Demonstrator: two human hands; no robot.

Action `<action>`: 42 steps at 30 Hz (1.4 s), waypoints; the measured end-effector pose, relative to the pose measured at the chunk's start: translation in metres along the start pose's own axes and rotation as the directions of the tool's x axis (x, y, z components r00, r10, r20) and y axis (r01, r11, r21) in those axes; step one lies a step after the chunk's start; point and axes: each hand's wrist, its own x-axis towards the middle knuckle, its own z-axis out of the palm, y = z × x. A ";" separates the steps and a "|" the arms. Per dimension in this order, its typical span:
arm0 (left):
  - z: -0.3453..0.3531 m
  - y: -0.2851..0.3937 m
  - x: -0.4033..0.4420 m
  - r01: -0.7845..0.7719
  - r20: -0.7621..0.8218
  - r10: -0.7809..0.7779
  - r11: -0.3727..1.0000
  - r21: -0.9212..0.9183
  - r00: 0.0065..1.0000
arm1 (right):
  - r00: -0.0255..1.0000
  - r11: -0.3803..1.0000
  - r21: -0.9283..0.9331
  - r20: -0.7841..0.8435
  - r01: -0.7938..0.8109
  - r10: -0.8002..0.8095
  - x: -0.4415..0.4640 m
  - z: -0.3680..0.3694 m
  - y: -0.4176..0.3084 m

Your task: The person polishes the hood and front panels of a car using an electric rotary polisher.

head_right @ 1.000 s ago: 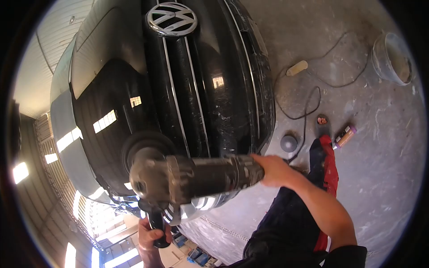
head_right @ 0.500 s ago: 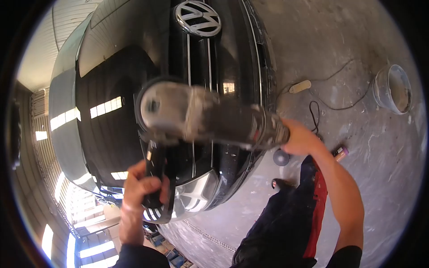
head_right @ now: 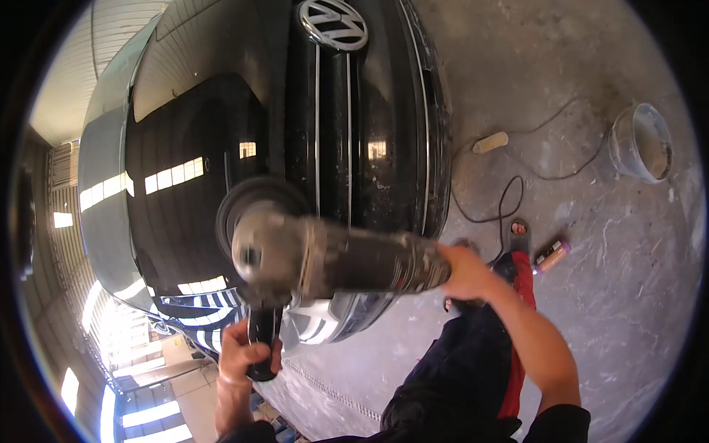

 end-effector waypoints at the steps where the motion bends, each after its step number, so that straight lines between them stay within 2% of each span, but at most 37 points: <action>1: -0.009 -0.016 -0.009 -0.011 -0.009 0.011 0.999 -0.033 1.000 | 0.990 0.992 -0.030 0.063 -0.126 0.127 -0.007 0.008 -0.006; 4: -0.016 -0.044 -0.026 0.009 -0.029 -0.013 0.990 -0.139 0.999 | 0.991 0.992 -0.074 0.088 -0.099 0.106 -0.015 0.013 -0.008; 7: -0.006 -0.050 -0.021 0.004 0.014 -0.001 0.979 -0.204 1.000 | 0.988 0.989 -0.143 0.136 -0.048 0.067 -0.010 -0.006 -0.003; 9: -0.001 -0.040 -0.006 -0.012 0.027 0.018 0.977 -0.213 0.999 | 0.992 0.984 -0.177 0.120 -0.016 0.037 0.009 -0.026 -0.003; 11: 0.009 -0.017 0.017 -0.055 0.016 0.057 0.991 -0.120 0.998 | 0.994 0.986 -0.167 0.105 -0.003 0.021 0.026 -0.047 0.006; 13: 0.026 0.015 0.048 -0.087 0.050 0.090 0.994 -0.063 0.995 | 0.999 0.950 -0.309 0.020 -0.037 0.045 0.044 -0.073 0.029; 15: 0.050 0.051 0.076 -0.103 0.056 0.104 0.994 -0.029 0.993 | 0.974 0.916 -0.342 0.010 -0.208 0.225 0.062 -0.116 -0.003; 17: 0.061 0.082 0.103 -0.116 0.089 0.119 0.993 -0.033 0.989 | 0.932 0.902 -0.241 -0.038 -0.359 0.361 0.079 -0.138 -0.019; 19: 0.071 0.101 0.117 -0.131 0.063 0.134 0.990 -0.052 0.989 | 0.929 0.911 -0.182 -0.040 -0.369 0.368 0.093 -0.147 -0.021; 21: 0.070 0.105 0.117 -0.135 0.034 0.136 0.991 -0.014 0.990 | 0.927 0.919 -0.117 -0.043 -0.376 0.374 0.096 -0.138 -0.012; 24: 0.051 0.085 0.097 -0.178 -0.002 0.178 0.984 -0.006 0.984 | 0.986 0.984 -0.078 0.033 -0.162 0.165 0.094 -0.111 -0.007; 27: 0.034 0.057 0.067 -0.150 -0.137 0.154 0.988 0.040 0.979 | 0.991 0.990 -0.043 -0.012 -0.131 0.131 0.070 -0.075 -0.013; 28: 0.034 0.047 0.058 -0.156 -0.175 0.166 0.986 0.066 0.971 | 0.963 0.967 -0.019 0.084 -0.254 0.254 0.064 -0.073 -0.018; 29: 0.035 0.036 0.047 -0.158 -0.212 0.174 0.983 0.093 0.962 | 0.961 0.965 -0.003 0.084 -0.263 0.263 0.056 -0.064 -0.009; 31: 0.021 0.005 0.026 -0.123 -0.207 0.133 0.991 0.061 0.969 | 0.997 0.998 -0.050 0.064 -0.038 0.041 0.038 -0.042 0.017; 32: 0.019 -0.009 0.015 -0.118 -0.226 0.122 0.992 0.033 0.966 | 0.996 0.999 -0.042 0.087 0.001 0.003 0.031 -0.033 0.021; 33: 0.017 -0.020 0.003 -0.111 -0.248 0.108 0.994 0.005 0.963 | 0.997 1.000 -0.023 0.081 -0.009 0.011 0.026 -0.021 0.020; 35: 0.023 -0.040 -0.014 -0.150 -0.335 0.145 0.989 0.011 0.931 | 0.976 0.999 0.029 0.217 -0.032 0.025 0.025 -0.003 0.016; 38: 0.016 -0.055 -0.030 -0.161 -0.397 0.166 0.986 0.046 0.903 | 0.968 1.000 0.014 0.251 -0.024 0.020 0.026 0.020 0.019; 41: 0.020 -0.041 -0.027 -0.129 -0.433 0.161 0.986 0.103 0.887 | 0.972 0.999 0.043 0.234 -0.020 0.009 0.034 0.016 0.025; 42: 0.019 -0.038 -0.022 -0.127 -0.423 0.169 0.984 0.124 0.890 | 0.967 0.996 0.060 0.251 -0.067 0.049 0.041 0.010 0.026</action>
